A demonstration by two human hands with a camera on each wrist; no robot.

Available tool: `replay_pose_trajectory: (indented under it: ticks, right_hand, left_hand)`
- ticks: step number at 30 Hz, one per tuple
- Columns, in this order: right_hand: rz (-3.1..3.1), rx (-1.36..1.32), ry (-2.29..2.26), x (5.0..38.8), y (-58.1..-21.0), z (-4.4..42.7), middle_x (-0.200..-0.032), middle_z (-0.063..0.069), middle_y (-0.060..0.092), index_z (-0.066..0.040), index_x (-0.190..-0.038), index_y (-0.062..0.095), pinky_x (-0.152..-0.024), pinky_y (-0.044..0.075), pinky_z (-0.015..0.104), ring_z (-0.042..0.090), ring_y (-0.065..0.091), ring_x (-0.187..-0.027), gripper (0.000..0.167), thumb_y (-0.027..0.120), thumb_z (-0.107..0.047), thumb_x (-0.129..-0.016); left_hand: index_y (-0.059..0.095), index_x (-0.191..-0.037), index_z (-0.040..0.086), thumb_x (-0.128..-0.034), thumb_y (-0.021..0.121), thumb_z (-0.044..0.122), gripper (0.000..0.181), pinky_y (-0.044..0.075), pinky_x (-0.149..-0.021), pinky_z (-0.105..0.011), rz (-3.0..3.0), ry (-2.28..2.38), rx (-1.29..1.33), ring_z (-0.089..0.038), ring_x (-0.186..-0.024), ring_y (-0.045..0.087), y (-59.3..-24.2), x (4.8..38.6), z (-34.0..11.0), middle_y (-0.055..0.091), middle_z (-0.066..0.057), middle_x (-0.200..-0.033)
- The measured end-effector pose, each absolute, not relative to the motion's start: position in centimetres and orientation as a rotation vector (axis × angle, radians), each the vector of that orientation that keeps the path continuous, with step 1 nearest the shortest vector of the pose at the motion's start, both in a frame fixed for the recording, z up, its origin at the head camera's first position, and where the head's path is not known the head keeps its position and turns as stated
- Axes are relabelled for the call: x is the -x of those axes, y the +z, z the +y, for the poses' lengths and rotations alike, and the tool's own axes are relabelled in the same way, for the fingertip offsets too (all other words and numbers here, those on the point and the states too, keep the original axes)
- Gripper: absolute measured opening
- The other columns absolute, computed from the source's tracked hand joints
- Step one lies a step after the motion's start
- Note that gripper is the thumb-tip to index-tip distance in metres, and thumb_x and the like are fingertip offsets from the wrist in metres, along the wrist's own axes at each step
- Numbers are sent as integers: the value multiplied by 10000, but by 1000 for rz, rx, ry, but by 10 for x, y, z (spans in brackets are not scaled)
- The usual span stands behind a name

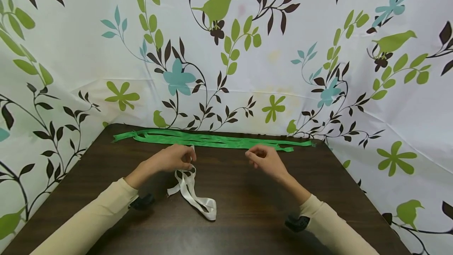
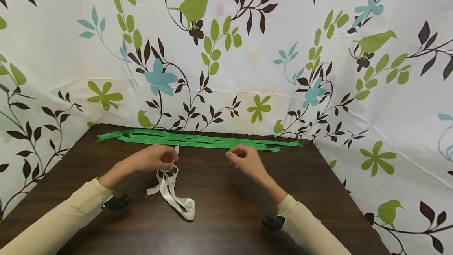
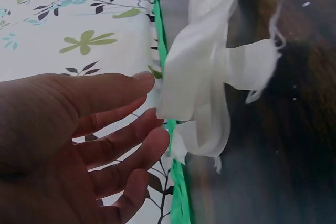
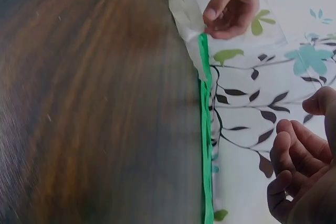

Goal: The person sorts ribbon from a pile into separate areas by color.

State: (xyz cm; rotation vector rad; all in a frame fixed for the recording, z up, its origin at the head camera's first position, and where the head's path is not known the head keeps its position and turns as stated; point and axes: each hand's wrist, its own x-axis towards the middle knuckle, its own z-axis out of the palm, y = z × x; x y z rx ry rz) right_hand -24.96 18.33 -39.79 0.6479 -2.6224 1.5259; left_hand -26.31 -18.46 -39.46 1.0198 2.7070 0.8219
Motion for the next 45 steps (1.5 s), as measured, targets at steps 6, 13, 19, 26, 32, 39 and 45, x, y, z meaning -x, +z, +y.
replay_pose_trajectory:
  ticks: [6,13,19,26,32,39,45]
  right_hand:
    - [-2656,-717,1519,243,-403,166,-861,183,673,-164,-1054,737,-634,519,460,503,602,-747,228,698,-378,-986]
    - [-2694,-756,1478,242,-409,148,-874,116,694,-199,-1043,743,-657,545,444,374,645,-733,211,702,-396,-980]
    - [-2723,-791,1416,242,-413,133,-847,10,689,-217,-1039,742,-645,550,389,253,656,-705,191,706,-393,-976]
    - [-2744,-848,1429,241,-419,118,-849,-8,701,-199,-1037,751,-652,558,363,250,671,-718,197,709,-381,-974]
    - [-2798,-877,1391,241,-422,110,-845,-30,702,-247,-1023,746,-635,550,369,202,661,-694,195,695,-429,-972]
    - [-2834,-978,1318,240,-425,96,-853,-70,703,-267,-1017,743,-613,540,342,190,679,-684,184,704,-436,-959]
    - [-2816,-1066,1261,238,-427,83,-859,-101,699,-269,-1009,741,-627,516,312,147,663,-703,175,709,-432,-958]
  left_hand:
    - [704,-1093,75,-922,762,101,183,487,-684,-368,2758,759,-966,-135,-816,584,-401,262,-184,630,40,-932]
    - [732,-1089,78,-928,756,109,166,501,-681,-376,2823,624,-935,-143,-817,588,-407,264,-180,632,28,-926]
    - [749,-1026,124,-932,751,112,95,500,-613,-361,2866,572,-870,-106,-730,584,-413,262,-180,630,64,-855]
    - [742,-939,153,-934,761,161,22,484,-576,-355,2850,527,-846,-97,-675,566,-412,258,-180,619,84,-814]
    - [731,-897,174,-952,737,171,55,479,-580,-348,2778,472,-807,-100,-674,569,-402,254,-182,615,85,-810]
    - [732,-807,173,-903,748,122,110,450,-574,-349,2699,365,-821,-120,-652,538,-387,250,-189,605,81,-747]
    - [720,-738,161,-873,748,87,157,417,-547,-299,2624,316,-870,-92,-608,511,-374,247,-194,591,81,-689]
